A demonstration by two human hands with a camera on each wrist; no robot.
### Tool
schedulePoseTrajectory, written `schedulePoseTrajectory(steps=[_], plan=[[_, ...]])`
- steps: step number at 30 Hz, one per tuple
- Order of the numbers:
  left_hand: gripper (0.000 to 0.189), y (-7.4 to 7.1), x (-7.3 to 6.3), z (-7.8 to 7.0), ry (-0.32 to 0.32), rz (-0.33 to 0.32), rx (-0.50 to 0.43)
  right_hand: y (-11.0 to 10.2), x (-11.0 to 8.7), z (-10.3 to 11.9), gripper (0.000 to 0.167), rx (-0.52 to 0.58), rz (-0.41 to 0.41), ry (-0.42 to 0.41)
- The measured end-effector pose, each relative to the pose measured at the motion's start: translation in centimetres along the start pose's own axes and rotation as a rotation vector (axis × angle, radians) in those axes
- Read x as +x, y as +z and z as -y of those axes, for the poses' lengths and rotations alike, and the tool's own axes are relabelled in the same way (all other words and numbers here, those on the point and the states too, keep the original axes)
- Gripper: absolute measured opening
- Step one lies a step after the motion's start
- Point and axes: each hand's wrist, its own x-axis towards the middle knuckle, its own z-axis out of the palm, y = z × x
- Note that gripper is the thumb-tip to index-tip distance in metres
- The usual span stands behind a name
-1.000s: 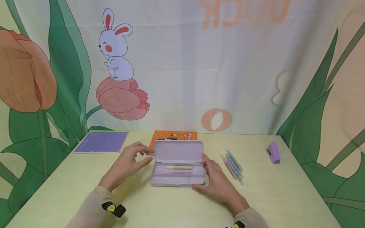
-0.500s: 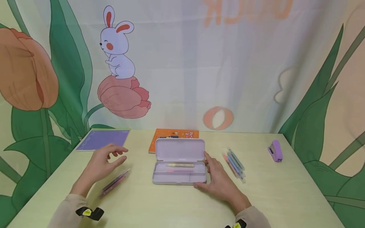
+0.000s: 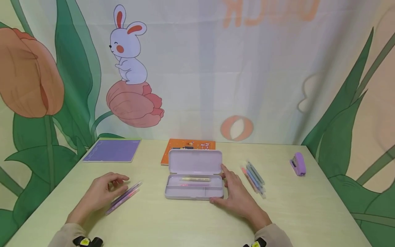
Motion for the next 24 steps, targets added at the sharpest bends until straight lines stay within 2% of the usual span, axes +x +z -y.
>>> schedulePoseTrajectory(steps=[5,8,14,24], plan=[[0.030,0.24,-0.08,0.18,-0.032,0.055,-0.013,0.08,-0.04,0.05,0.129,0.007,0.006,0.011],[0.028,0.28,-0.13,0.16,-0.037,0.066,-0.020,0.05,-0.02,-0.02,0.128,-0.002,0.006,0.011],[0.013,0.27,-0.32,0.34,-0.013,0.075,0.016,0.13,0.04,-0.19,0.129,-0.001,0.007,0.011],[0.012,0.26,-0.35,0.22,-0.012,0.056,0.007,0.08,0.09,-0.22,0.129,-0.002,0.007,0.013]])
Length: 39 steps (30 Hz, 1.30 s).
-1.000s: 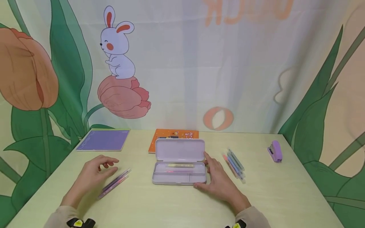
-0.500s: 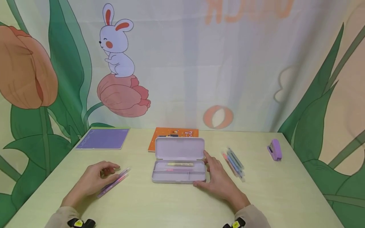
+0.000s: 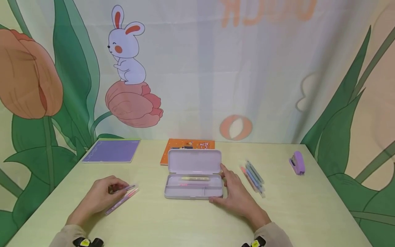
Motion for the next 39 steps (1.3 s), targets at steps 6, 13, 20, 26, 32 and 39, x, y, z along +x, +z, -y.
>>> schedulePoseTrajectory(steps=[6,13,20,26,32,39], plan=[[0.010,0.1,0.2,0.1,-0.018,-0.029,0.011,0.0,0.0,-0.1,0.129,0.009,-0.002,-0.009],[0.012,0.2,0.4,-0.4,0.048,-0.084,0.019,0.0,0.0,-0.1,0.129,0.003,-0.004,-0.003],[0.017,0.4,1.7,-2.4,0.071,-0.075,-0.008,0.0,0.0,0.0,0.129,0.010,0.000,0.003],[0.017,0.7,3.4,-4.6,0.145,-0.077,-0.030,0.1,0.0,0.0,0.129,0.008,-0.001,-0.005],[0.018,1.5,5.4,-7.3,0.177,-0.035,-0.072,0.0,0.0,0.0,0.128,-0.009,-0.004,-0.008],[0.016,3.2,7.6,-10.6,0.295,0.018,-0.112,0.0,0.0,0.0,0.129,0.002,-0.006,-0.011]])
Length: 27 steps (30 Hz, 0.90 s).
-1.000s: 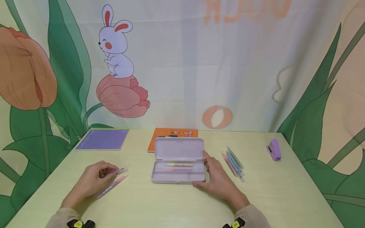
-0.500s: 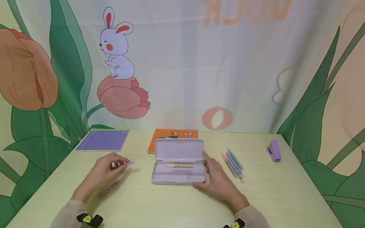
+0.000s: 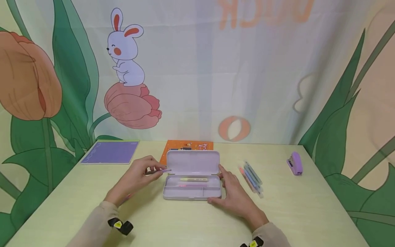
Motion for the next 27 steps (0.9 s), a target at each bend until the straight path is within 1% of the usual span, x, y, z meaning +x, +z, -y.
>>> schedulePoseTrajectory(steps=[2,4,6,11,17,22,27], plan=[[0.016,0.7,0.8,-0.5,0.052,0.013,0.000,0.1,0.0,0.0,0.129,0.005,0.002,-0.002],[0.016,1.4,1.5,-0.9,0.118,0.018,0.013,0.1,0.0,0.1,0.129,0.007,0.002,-0.001],[0.016,2.0,2.2,-1.2,0.143,0.029,0.007,0.1,-0.1,0.1,0.129,0.004,0.001,-0.001],[0.015,3.8,3.7,-2.2,0.145,0.065,-0.011,-0.2,-0.1,0.1,0.128,-0.016,0.001,-0.004],[0.015,5.7,5.0,-3.3,0.185,0.068,-0.020,-0.3,-0.1,0.1,0.128,-0.011,0.000,-0.003],[0.014,7.0,5.3,-3.8,0.165,0.095,-0.039,-0.2,0.0,0.3,0.129,-0.002,0.006,-0.009],[0.017,8.0,5.1,-3.9,0.158,0.131,-0.037,-0.2,0.0,0.4,0.129,0.001,0.007,-0.008]])
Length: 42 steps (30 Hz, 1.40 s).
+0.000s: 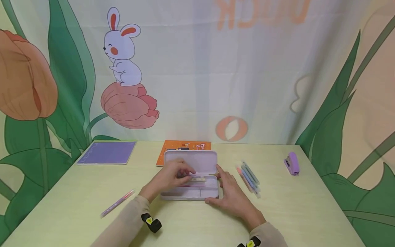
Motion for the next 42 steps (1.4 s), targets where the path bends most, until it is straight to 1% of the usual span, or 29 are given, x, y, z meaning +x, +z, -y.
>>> schedulePoseTrajectory(steps=[3,6,14,22,28,32,37,42], plan=[[0.019,0.2,-0.2,0.0,-0.025,0.007,0.001,0.0,0.0,0.0,0.129,-0.004,0.003,0.003],[0.018,0.2,-0.2,0.0,-0.042,0.000,0.009,0.1,0.1,0.0,0.129,-0.007,0.005,0.007],[0.015,-0.4,-0.1,-0.1,-0.025,-0.037,0.044,0.0,0.1,0.0,0.129,-0.011,0.004,0.011],[0.015,-0.8,-0.4,-0.3,-0.056,-0.031,0.049,0.0,0.0,0.0,0.128,-0.017,0.012,0.015],[0.015,-1.5,-0.6,-0.3,-0.043,-0.036,0.072,0.1,0.0,-0.2,0.129,-0.030,0.002,0.015],[0.016,-2.3,-1.2,-0.3,-0.054,-0.042,0.081,0.2,0.0,-0.2,0.129,-0.031,-0.004,0.015],[0.017,-3.4,-2.4,-0.2,-0.080,-0.066,0.075,0.3,0.0,-0.1,0.129,-0.017,0.001,0.014],[0.018,-4.5,-3.5,-0.1,-0.073,-0.089,0.082,0.2,0.0,0.0,0.129,-0.018,-0.004,0.010]])
